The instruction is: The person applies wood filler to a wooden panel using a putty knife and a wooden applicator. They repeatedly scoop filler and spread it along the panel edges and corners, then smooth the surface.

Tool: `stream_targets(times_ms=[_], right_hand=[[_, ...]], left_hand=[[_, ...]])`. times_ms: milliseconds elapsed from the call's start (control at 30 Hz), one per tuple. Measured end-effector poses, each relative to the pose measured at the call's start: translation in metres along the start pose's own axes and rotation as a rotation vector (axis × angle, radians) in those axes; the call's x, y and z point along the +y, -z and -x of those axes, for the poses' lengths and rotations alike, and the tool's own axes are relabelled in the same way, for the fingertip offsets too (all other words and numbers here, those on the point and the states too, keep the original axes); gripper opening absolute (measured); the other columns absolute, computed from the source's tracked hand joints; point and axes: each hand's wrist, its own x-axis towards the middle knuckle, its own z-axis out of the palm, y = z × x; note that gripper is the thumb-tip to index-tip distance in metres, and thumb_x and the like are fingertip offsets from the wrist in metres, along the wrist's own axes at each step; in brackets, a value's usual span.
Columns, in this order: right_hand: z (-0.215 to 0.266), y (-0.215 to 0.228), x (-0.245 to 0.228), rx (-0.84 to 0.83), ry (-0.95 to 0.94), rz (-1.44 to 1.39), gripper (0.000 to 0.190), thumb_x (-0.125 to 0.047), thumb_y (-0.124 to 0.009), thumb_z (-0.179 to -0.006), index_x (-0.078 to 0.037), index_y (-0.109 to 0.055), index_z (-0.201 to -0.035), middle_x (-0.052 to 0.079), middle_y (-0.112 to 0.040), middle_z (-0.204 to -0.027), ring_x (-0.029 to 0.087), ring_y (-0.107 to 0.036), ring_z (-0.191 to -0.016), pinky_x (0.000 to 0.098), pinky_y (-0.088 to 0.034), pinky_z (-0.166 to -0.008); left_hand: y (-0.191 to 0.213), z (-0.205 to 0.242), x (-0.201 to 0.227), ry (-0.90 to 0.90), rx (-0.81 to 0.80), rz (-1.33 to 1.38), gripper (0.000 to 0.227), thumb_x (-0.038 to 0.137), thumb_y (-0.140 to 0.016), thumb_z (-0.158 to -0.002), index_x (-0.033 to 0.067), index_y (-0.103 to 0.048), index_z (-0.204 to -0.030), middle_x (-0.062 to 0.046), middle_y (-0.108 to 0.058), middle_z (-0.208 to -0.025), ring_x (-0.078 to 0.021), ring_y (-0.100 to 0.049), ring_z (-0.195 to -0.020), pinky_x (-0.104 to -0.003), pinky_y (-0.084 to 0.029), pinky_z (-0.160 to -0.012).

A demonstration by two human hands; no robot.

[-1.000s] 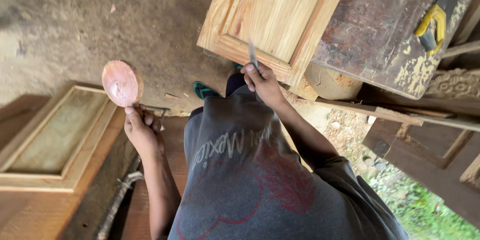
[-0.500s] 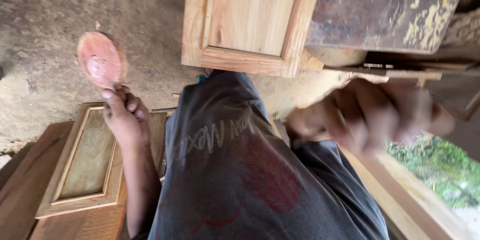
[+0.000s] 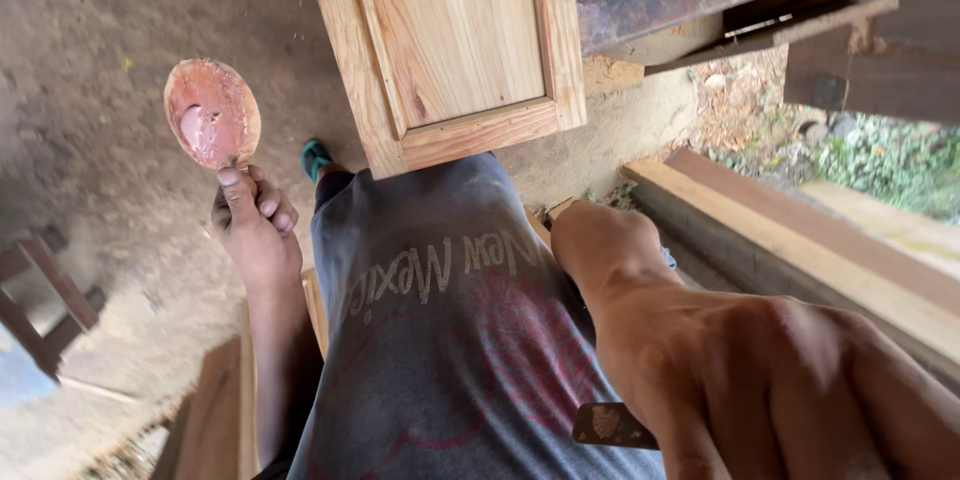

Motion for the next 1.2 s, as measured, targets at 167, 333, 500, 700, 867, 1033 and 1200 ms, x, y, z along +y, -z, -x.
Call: stream_targets(times_ms=[167,333,500,700,867,1033,1200], right_hand=[[-0.001,-0.023,0.047,0.004,-0.007,0.146,0.023,-0.008,-0.043,-0.107,-0.007,-0.065,-0.104,0.005,-0.062,-0.084,0.014,-0.057,-0.064,0.0414,-0.05,-0.078],[-0.002,-0.044,0.098,0.067,0.021,0.28,0.018,-0.011,-0.047,-0.106,-0.005,-0.064,-0.105,0.004,-0.058,-0.08,0.013,-0.054,-0.061,0.038,-0.047,-0.071],[0.021,-0.065,0.124,0.191,0.104,0.429,0.017,-0.015,-0.052,-0.105,-0.003,-0.064,-0.106,0.003,-0.055,-0.076,0.012,-0.051,-0.059,0.0346,-0.045,-0.064],[0.085,-0.067,0.125,0.91,0.387,0.795,0.02,-0.02,-0.057,-0.104,-0.001,-0.063,-0.108,0.001,-0.051,-0.071,0.011,-0.047,-0.056,0.0304,-0.041,-0.055],[0.154,-0.01,0.13,1.776,-0.434,1.768,0.03,-0.027,-0.056,-0.107,-0.002,-0.065,-0.119,0.001,-0.056,-0.079,0.009,-0.052,-0.064,0.0264,-0.046,-0.056],[0.202,0.014,0.123,1.871,-0.551,1.867,0.028,-0.023,-0.06,-0.103,-0.002,-0.063,-0.122,0.006,-0.064,-0.081,0.013,-0.061,-0.074,0.0311,-0.052,-0.067],[0.223,0.02,0.114,1.721,-0.542,2.044,0.018,-0.008,-0.065,-0.097,-0.001,-0.066,-0.114,0.015,-0.066,-0.095,0.024,-0.067,-0.079,0.0374,-0.055,-0.069]], left_hand=[[0.027,-0.029,0.037,0.011,-0.098,-0.04,0.034,0.041,-0.062,-0.109,0.008,-0.056,-0.104,0.002,-0.053,-0.091,-0.0056,-0.043,-0.066,-0.024,-0.032,-0.051],[0.064,-0.055,0.075,0.012,-0.133,-0.146,0.036,0.043,-0.063,-0.108,0.0074,-0.056,-0.105,0.002,-0.056,-0.093,-0.0062,-0.044,-0.064,-0.024,-0.033,-0.051],[0.085,-0.075,0.093,0.101,-0.225,-0.197,0.038,0.044,-0.064,-0.108,0.0067,-0.057,-0.106,0.001,-0.049,-0.081,-0.0069,-0.041,-0.061,-0.024,-0.031,-0.051],[0.058,-0.088,0.097,0.13,-0.37,-0.381,0.034,0.04,-0.058,-0.112,0.0078,-0.056,-0.104,0.003,-0.042,-0.074,-0.0065,-0.04,-0.059,-0.024,-0.034,-0.051],[0.022,-0.085,0.09,0.186,-0.496,-0.575,0.025,0.032,-0.054,-0.11,0.0081,-0.054,-0.104,0.003,-0.042,-0.073,-0.0061,-0.038,-0.057,-0.023,-0.031,-0.047],[-0.025,-0.094,0.068,0.225,-0.716,-0.742,0.018,0.023,-0.05,-0.112,0.0048,-0.053,-0.109,0.001,-0.047,-0.078,-0.0066,-0.04,-0.059,-0.023,-0.033,-0.05],[-0.068,-0.11,0.036,0.311,-0.849,-0.923,0.016,0.019,-0.048,-0.106,0.0048,-0.055,-0.111,-0.002,-0.057,-0.083,-0.0076,-0.046,-0.055,-0.024,-0.037,-0.048]])
